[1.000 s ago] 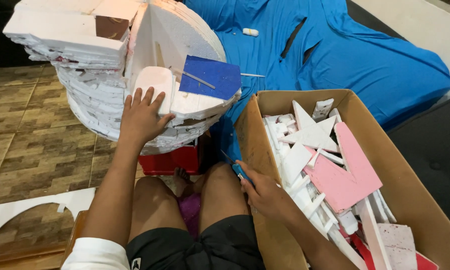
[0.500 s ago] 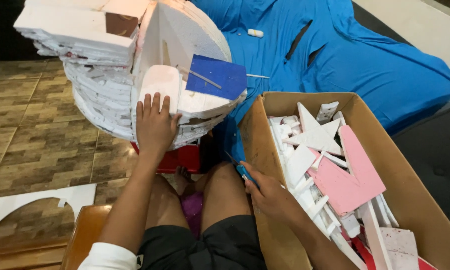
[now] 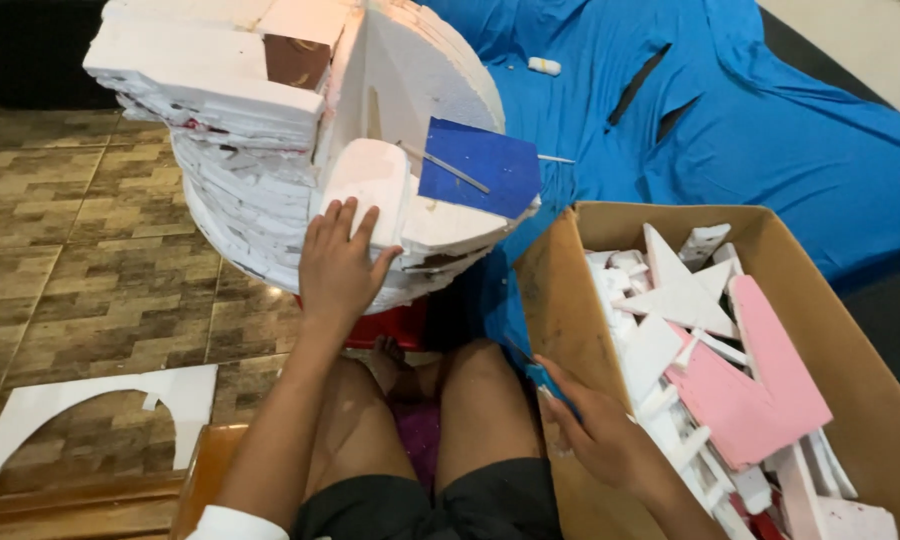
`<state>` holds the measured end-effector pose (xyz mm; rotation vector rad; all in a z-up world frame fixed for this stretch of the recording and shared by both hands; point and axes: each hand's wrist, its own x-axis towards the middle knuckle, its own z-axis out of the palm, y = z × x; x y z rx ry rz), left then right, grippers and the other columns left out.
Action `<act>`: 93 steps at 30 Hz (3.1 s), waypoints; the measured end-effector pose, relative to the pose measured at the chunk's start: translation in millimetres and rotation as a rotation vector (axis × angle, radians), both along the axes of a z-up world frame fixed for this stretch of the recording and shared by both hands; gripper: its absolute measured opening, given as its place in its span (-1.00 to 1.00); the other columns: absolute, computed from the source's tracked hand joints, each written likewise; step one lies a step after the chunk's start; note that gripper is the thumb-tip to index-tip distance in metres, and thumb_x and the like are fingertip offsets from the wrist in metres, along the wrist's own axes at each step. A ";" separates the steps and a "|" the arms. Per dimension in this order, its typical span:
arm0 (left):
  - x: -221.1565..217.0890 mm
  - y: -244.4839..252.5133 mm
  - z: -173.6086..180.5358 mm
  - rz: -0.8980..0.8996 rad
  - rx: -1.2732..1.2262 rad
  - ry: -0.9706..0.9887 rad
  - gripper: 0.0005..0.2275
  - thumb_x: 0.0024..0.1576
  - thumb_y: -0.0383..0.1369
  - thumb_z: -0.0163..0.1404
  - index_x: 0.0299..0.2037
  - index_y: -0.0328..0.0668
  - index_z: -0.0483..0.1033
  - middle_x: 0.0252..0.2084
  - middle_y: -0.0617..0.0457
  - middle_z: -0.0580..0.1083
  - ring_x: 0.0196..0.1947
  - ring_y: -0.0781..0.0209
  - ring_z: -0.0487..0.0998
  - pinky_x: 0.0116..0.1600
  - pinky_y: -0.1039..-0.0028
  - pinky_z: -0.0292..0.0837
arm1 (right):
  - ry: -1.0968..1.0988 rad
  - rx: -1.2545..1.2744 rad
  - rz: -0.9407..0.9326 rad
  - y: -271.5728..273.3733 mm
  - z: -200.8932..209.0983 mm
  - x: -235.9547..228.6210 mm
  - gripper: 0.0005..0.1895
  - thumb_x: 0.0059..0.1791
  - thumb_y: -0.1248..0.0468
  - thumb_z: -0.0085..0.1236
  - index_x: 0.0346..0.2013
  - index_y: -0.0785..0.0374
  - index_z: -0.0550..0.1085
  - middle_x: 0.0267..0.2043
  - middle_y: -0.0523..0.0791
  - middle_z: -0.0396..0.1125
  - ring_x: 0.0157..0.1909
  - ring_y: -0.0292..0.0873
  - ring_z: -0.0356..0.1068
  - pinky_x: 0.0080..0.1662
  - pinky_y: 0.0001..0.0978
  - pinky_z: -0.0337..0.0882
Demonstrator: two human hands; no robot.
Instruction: Selecting, fitting, and trimming styrofoam pieces to assemble a large structure.
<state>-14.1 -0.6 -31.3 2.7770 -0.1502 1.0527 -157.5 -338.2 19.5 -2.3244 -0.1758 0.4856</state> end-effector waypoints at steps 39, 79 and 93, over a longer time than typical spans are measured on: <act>0.4 -28.0 -16.5 0.058 0.018 0.031 -0.28 0.20 0.07 -0.02 0.38 -0.41 0.16 0.45 -0.35 0.13 0.49 -0.27 0.04 0.52 -0.03 -0.18 | -0.260 0.052 -0.733 -86.0 -10.9 70.3 -0.46 0.22 0.43 -0.31 0.55 0.36 0.09 -0.08 0.25 0.32 -0.28 0.18 0.34 -0.29 0.00 0.33; 0.3 7.5 -10.1 -0.022 0.134 0.222 -0.09 0.01 0.08 -0.02 0.52 -0.16 -0.14 0.55 -0.16 -0.08 0.54 -0.04 -0.15 0.54 0.16 -0.26 | -0.289 -0.722 -0.831 -165.8 -89.1 41.6 -0.63 0.10 0.21 0.28 0.13 0.36 0.63 -0.29 0.11 0.57 -0.31 0.07 0.52 -0.19 -0.14 0.47; -1.8 12.0 14.7 -0.148 -0.062 0.186 -0.53 0.11 -0.24 0.11 0.24 -0.16 0.46 0.36 -0.11 0.34 0.37 -0.04 0.28 0.33 0.18 0.17 | -0.265 -0.672 -0.830 -167.7 -81.1 51.0 -0.45 -0.01 0.14 0.28 0.24 0.30 0.58 -0.17 0.12 0.59 -0.28 0.12 0.55 -0.16 -0.10 0.48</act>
